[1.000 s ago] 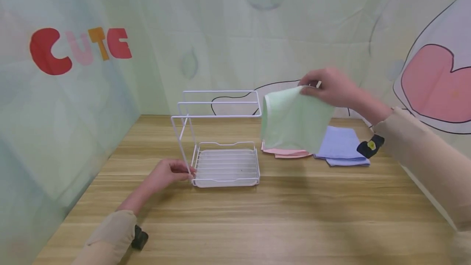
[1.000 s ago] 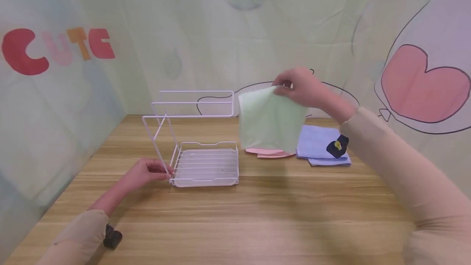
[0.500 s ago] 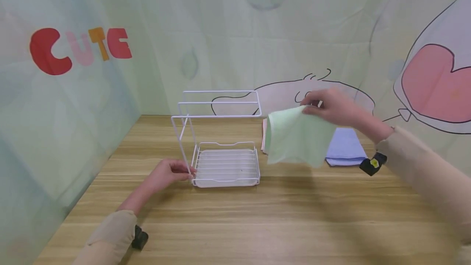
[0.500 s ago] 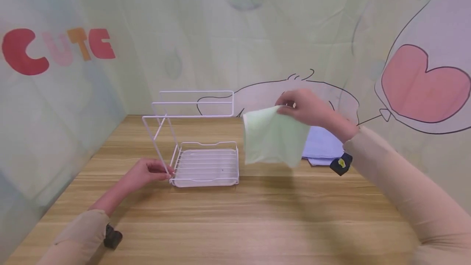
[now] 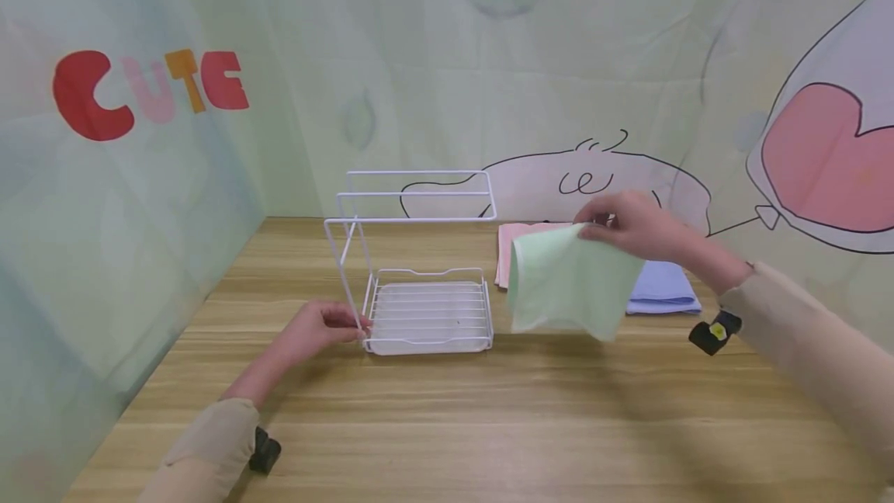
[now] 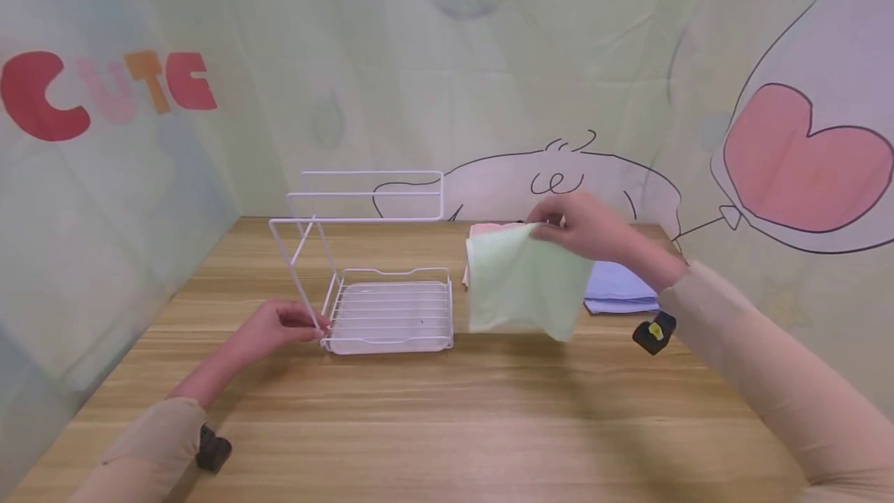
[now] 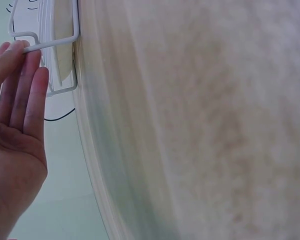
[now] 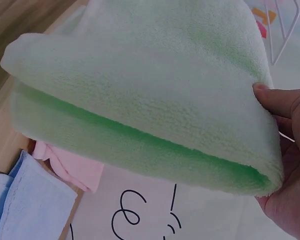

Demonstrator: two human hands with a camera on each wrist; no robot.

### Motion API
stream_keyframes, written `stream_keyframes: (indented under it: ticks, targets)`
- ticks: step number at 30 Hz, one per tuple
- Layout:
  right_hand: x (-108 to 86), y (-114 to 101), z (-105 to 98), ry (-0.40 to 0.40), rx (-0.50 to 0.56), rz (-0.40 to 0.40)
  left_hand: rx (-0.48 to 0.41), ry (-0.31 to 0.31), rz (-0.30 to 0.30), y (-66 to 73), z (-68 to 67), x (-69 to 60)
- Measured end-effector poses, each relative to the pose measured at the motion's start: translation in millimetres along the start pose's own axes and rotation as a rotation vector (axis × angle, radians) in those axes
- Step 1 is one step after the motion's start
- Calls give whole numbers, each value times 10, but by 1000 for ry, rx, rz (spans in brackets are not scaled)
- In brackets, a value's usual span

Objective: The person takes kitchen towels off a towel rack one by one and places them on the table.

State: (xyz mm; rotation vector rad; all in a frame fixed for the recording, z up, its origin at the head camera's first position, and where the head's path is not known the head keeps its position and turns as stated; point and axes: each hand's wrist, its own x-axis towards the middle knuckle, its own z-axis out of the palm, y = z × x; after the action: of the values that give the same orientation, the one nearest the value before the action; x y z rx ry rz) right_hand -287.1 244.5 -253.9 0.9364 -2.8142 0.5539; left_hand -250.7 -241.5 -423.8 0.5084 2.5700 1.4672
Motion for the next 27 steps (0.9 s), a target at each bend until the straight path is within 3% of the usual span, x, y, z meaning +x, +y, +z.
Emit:
stream_keyframes:
  ticks: [21, 27]
  targets:
    - [-396, -86, 139, -104, 102, 4, 29, 6, -30, 36, 2, -20]
    - [-459, -162, 98, -191, 147, 18, 26, 4, -22, 29, -4, -13]
